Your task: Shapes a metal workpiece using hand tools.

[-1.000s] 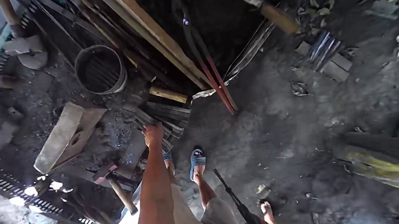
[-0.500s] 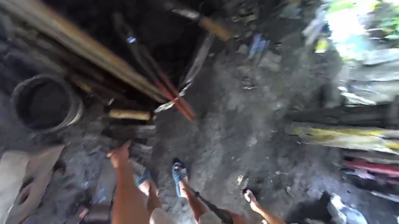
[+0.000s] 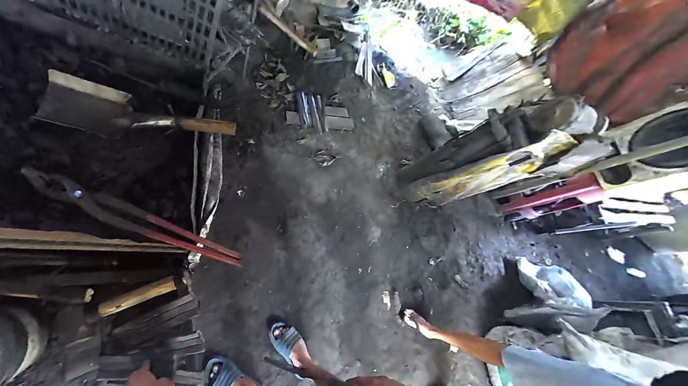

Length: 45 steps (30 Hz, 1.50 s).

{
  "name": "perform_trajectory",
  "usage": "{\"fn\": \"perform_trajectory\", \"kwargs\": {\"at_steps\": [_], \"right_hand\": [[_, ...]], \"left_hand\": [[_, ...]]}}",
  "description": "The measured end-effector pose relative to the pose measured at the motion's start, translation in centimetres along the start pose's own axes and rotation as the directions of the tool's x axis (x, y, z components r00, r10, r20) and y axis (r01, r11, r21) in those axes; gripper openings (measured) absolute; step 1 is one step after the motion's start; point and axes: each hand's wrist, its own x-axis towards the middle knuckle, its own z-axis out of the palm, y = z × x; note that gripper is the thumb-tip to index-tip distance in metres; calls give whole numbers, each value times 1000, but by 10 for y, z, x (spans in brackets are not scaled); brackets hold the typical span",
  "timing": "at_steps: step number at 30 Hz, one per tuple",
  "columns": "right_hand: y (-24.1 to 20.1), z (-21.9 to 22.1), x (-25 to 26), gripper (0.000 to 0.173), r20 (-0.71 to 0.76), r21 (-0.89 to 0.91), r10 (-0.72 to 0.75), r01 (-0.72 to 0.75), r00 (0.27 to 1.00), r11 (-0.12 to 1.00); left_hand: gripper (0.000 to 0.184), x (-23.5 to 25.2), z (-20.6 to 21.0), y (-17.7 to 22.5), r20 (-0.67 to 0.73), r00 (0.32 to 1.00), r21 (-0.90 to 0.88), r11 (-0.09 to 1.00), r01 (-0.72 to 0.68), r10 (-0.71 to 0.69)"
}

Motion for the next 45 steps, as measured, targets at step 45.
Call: {"fn": "perform_trajectory", "kwargs": {"at_steps": [45], "right_hand": [[-27,-149,-185,59,303,-380,-780,820,548,428]], "left_hand": [[58,-472,-275,-33,-144,865,-979,59,-195,480]]}}
